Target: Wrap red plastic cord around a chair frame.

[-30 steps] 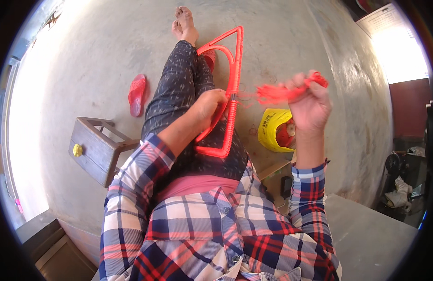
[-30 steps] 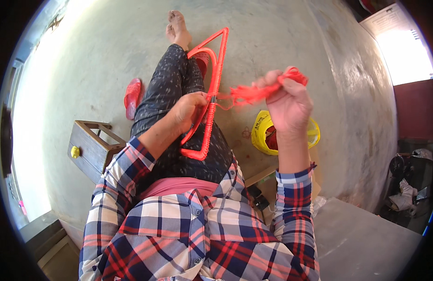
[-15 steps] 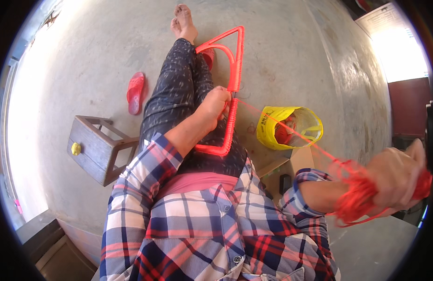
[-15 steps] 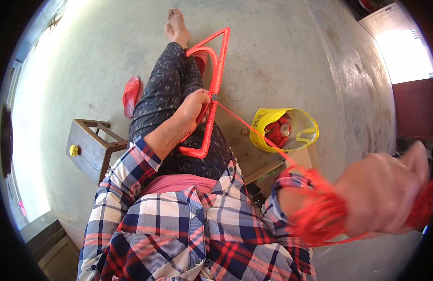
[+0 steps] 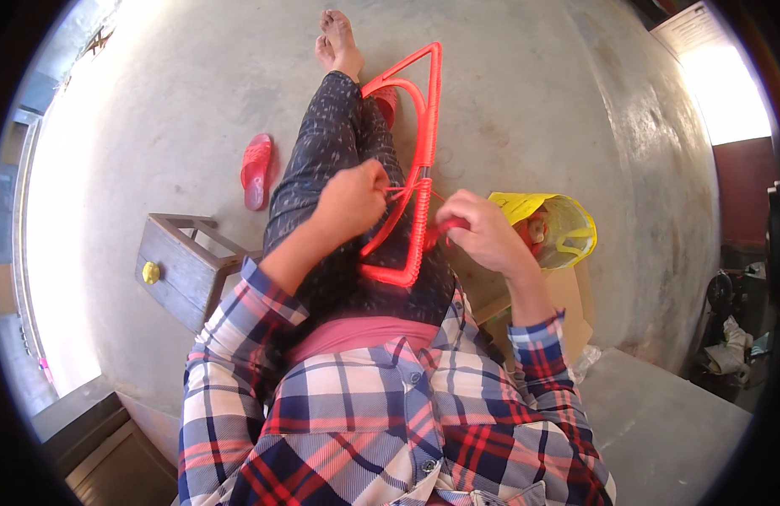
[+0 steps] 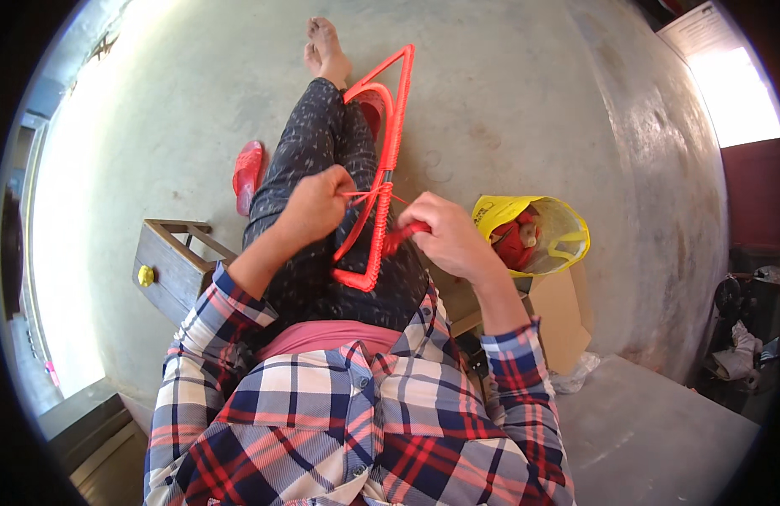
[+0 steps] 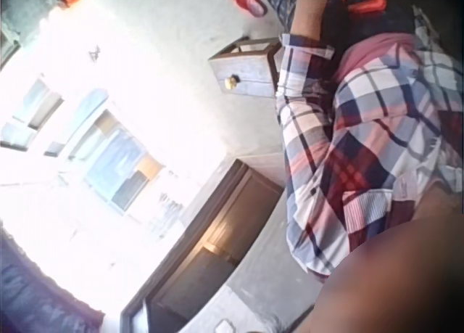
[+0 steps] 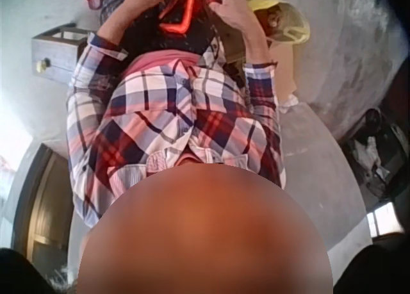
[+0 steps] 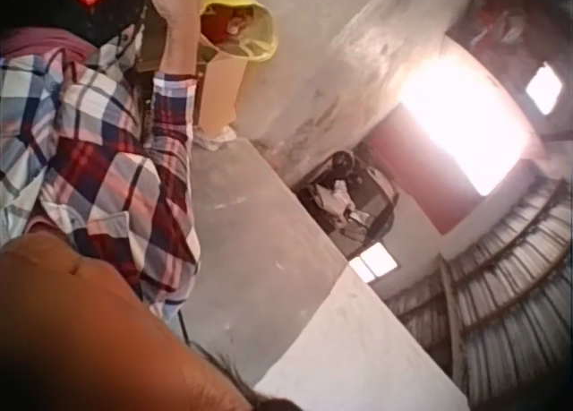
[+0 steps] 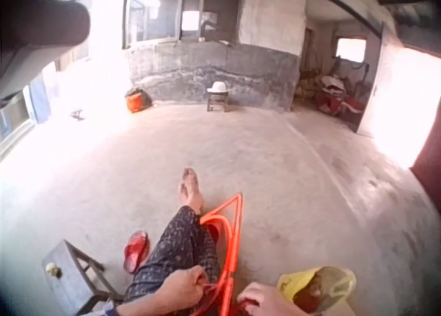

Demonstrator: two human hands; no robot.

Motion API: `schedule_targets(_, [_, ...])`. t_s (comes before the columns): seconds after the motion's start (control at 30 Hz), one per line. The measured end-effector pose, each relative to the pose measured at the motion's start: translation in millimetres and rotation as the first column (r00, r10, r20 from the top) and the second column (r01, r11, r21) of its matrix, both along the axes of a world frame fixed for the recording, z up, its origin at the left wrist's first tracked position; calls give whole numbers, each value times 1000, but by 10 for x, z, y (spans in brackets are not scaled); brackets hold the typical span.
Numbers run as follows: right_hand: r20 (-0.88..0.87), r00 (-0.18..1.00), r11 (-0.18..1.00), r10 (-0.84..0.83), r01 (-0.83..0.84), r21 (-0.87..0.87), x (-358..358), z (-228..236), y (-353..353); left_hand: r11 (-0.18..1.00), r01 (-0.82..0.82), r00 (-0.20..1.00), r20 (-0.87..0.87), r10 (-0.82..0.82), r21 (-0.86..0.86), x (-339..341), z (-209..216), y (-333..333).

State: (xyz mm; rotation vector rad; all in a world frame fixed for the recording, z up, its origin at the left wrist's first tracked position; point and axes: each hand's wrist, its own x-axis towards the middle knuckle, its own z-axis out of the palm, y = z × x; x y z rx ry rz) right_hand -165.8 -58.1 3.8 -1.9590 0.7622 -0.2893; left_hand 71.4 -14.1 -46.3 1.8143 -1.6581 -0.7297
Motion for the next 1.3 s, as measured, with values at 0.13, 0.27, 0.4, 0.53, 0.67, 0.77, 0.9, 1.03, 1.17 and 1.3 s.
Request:
schedule_targets(0.13, [3, 945, 943, -326, 325, 63, 330, -300, 5, 996, 46, 980, -197, -30, 77, -364, 279, 90])
schedule_targets(0.27, [323, 796, 812, -511, 324, 486, 464, -223, -8, 991, -128, 876, -471, 102, -24, -222, 58, -26])
schedule_targets(0.4, [239, 799, 799, -551, 423, 427, 377, -52, -85, 966, -169, 482, -839, 252, 193, -180, 601, -146])
schedule_targets(0.53, [324, 913, 821, -246, 374, -431, 494, -10, -126, 972, -11, 418, -882, 219, 236, -232, 723, -158])
schedule_targets(0.67, [382, 770, 860, -510, 468, 204, 368, 176, -281, 957, -153, 333, -899, 284, 246, -217, 614, -221])
schedule_targets(0.77, [625, 396, 724, -672, 174, 668, -17, 384, -519, 943, -116, 422, -844, 332, 313, -262, 367, -239])
schedule_targets(0.9, [699, 192, 687, -689, -136, 714, -747, 718, -697, 883, -79, 309, -831, 463, 463, -454, 292, -260])
schedule_targets(1.03, [729, 337, 757, -595, -68, 649, -1203, 1139, -333, 838, 78, 128, -839, 529, 541, -411, 196, -354])
schedule_targets(1.17, [649, 510, 810, -565, 193, 554, -1334, 1156, 254, 845, 69, 232, -832, 503, 530, -401, 82, -331])
schedule_targets(1.3, [675, 308, 742, -671, 294, 603, -1880, 828, 174, 831, 111, 208, -830, 517, 546, -424, 135, -311])
